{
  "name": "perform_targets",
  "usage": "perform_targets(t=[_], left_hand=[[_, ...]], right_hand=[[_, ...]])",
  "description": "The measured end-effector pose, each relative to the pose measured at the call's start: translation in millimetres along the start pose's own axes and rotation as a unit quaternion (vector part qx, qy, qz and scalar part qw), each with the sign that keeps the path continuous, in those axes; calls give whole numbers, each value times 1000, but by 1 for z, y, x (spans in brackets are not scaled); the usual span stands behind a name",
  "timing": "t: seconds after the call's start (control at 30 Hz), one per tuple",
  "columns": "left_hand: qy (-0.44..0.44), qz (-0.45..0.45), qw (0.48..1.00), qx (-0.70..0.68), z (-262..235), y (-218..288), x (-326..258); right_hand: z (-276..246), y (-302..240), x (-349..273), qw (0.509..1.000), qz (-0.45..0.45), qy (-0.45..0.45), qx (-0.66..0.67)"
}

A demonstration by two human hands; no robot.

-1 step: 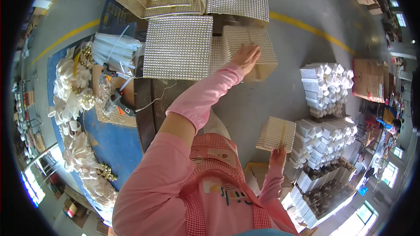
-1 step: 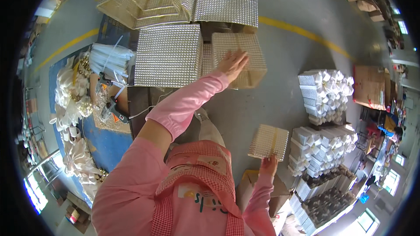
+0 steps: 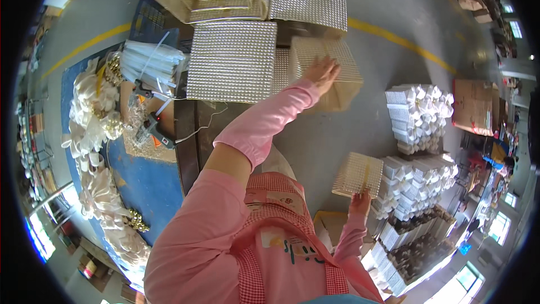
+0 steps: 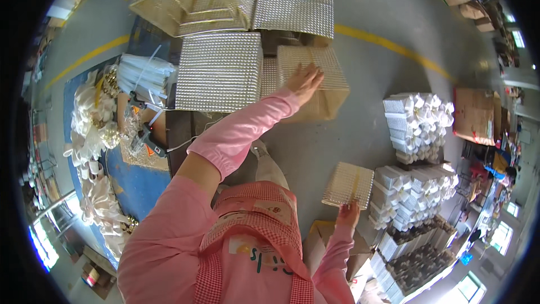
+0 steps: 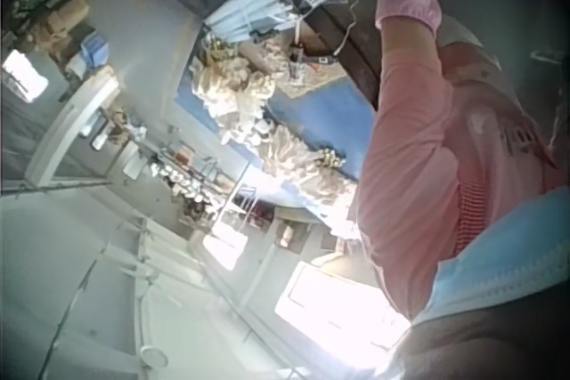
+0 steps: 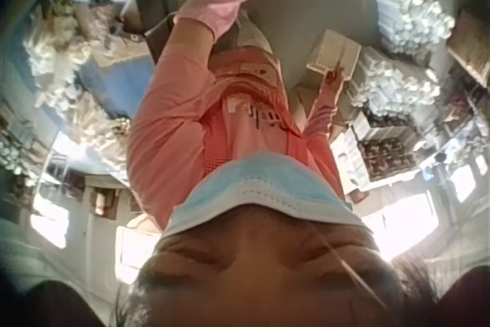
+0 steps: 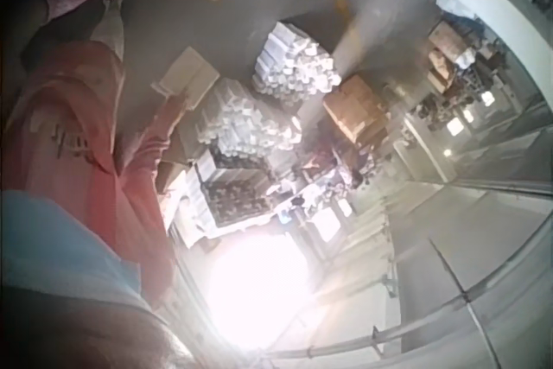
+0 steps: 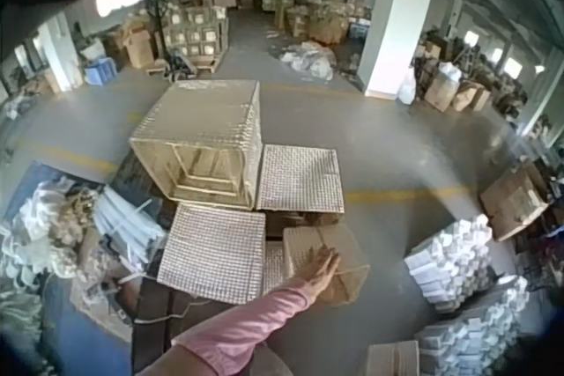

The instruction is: Applying decorative ribbons and bows to boxes using a hot glue gun.

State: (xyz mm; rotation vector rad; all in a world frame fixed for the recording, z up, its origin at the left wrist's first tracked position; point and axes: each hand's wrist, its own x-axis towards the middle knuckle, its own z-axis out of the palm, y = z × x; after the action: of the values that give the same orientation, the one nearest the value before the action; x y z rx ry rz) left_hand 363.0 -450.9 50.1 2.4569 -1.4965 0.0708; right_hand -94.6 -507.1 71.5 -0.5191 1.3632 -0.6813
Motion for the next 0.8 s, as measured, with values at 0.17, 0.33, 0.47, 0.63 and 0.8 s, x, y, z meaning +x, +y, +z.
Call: perform_targets(t=[0.17,0.33,0.47,0.63,0.8], left_hand=[[-36,-126,960,-246,-115,31,-3],[68,-171,860,-477,-223,-2,-114],[240,-302,705,-595,-284,-11,-257],[465,-418,596,-504,-297,14,-430],[516,-667,429,-325,-262,35,-569]], right_hand=[[-2,-67,22,990,-98,-20,-104],[81,-121,16,956,-221,-88,-173],[187,-153,-3,886,-240,-162,-363],[333,-127,-133,700,-286,-463,-462],[439,-21,-231,510,-301,-651,-474]])
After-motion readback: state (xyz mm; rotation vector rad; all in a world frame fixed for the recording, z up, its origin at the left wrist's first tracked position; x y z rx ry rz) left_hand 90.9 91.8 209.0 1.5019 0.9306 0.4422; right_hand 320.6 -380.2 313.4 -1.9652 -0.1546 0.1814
